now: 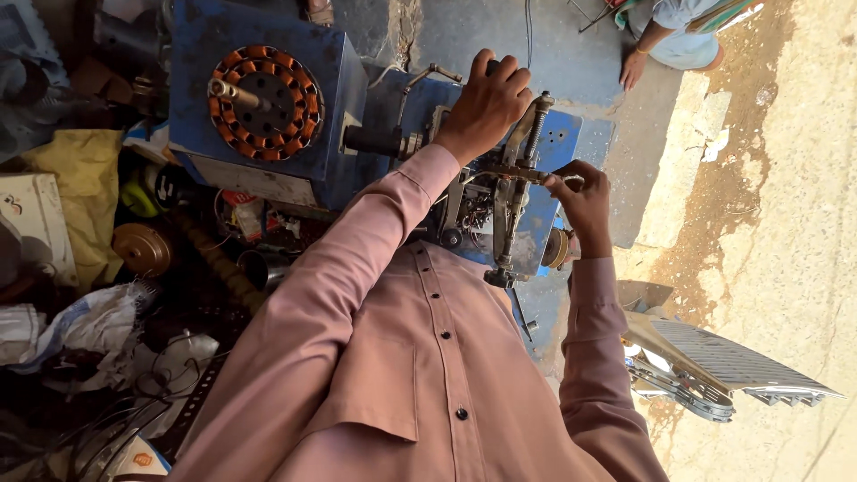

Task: The person mounts a fan stator core onto a winding machine fixture and adjusts the clamping mechanism and stator alignment by hand.

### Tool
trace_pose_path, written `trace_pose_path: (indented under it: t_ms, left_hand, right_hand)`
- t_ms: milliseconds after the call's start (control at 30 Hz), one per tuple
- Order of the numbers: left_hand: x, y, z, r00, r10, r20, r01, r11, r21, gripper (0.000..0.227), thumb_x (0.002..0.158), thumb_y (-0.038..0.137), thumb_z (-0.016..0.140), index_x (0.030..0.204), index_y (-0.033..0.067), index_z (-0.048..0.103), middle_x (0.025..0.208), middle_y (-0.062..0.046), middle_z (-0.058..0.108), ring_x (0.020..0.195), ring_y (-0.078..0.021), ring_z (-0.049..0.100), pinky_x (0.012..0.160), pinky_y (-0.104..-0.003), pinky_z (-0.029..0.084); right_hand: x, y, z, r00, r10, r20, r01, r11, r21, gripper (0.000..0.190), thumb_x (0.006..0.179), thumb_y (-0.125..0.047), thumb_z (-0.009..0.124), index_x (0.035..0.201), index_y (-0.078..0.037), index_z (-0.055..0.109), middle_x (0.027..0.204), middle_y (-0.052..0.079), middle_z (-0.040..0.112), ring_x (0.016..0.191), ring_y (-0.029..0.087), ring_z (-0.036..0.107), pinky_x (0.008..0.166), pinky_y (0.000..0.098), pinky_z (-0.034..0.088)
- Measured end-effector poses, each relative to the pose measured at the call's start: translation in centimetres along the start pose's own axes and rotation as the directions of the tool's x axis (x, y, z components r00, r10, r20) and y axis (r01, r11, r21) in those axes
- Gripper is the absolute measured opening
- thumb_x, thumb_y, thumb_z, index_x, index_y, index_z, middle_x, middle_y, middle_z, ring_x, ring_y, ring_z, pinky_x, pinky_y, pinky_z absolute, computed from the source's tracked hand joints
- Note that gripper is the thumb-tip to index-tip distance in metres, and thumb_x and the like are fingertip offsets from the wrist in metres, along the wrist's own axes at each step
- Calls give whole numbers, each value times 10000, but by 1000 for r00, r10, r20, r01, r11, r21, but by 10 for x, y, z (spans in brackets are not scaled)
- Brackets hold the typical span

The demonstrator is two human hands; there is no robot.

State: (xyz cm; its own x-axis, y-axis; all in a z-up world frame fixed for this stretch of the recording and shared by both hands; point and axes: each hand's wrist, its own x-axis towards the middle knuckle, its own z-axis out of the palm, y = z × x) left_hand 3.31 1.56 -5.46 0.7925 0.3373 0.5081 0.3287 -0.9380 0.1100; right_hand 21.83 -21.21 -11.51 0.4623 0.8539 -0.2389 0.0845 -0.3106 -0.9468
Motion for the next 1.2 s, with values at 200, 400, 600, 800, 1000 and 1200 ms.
trace_pose_path:
  t_ms: [200, 400, 600, 800, 1000, 1200]
  left_hand:
    - [1, 1, 1, 1000, -24, 3, 24, 999, -35, 42, 876, 86, 691, 836, 98, 696, 999, -38, 604, 1079, -232, 534, 1052, -486, 364]
    - [3, 0, 3, 998, -33, -60, 32, 999, -21, 40, 877, 93, 687, 838, 105, 687, 988, -27, 601, 1049, -213, 528, 1026, -462, 365]
    - [2, 2, 1, 997, -39, -63, 37, 999, -26, 26, 862, 95, 688, 838, 103, 684, 977, -25, 600, 1041, -209, 528, 1000, -446, 369]
    - [1, 3, -2, 997, -45, -62, 45, 999, -11, 59, 868, 107, 701, 813, 101, 679, 963, -26, 605, 1037, -211, 528, 971, -420, 377]
    - [1, -1, -4, 996, -41, -82, 39, 999, -28, 48, 869, 118, 697, 822, 118, 685, 946, -18, 597, 1028, -206, 527, 980, -411, 377]
    - [0, 1, -1, 994, -40, -100, 40, 999, -6, 58, 869, 124, 696, 814, 127, 677, 934, -13, 587, 1020, -203, 524, 977, -411, 377]
  right_hand:
    - [51, 80, 18, 970, 239, 50, -243, 965, 101, 117, 909, -82, 692, 919, 35, 689, 787, 83, 693, 625, 161, 685, 532, 298, 585]
    - [64, 119, 15, 949, 297, 106, -294, 955, -44, 76, 898, 32, 643, 822, 43, 637, 678, 91, 644, 538, 175, 646, 457, 324, 512]
    - [67, 123, 31, 977, 209, -27, -202, 893, -402, 122, 795, -64, 722, 815, 28, 644, 686, 130, 673, 541, 211, 685, 439, 343, 540]
    - [63, 131, 53, 978, -119, -173, -14, 787, -617, 326, 813, -276, 807, 927, 16, 715, 753, 256, 715, 642, 371, 697, 565, 419, 528]
    - [58, 122, 42, 985, 60, -161, -87, 983, -163, 258, 932, -190, 760, 979, 46, 669, 795, 171, 705, 629, 230, 676, 542, 338, 515]
    - [13, 80, 33, 995, 65, 79, -51, 983, -175, 111, 878, -62, 763, 913, 30, 711, 755, 50, 713, 584, 132, 670, 515, 293, 548]
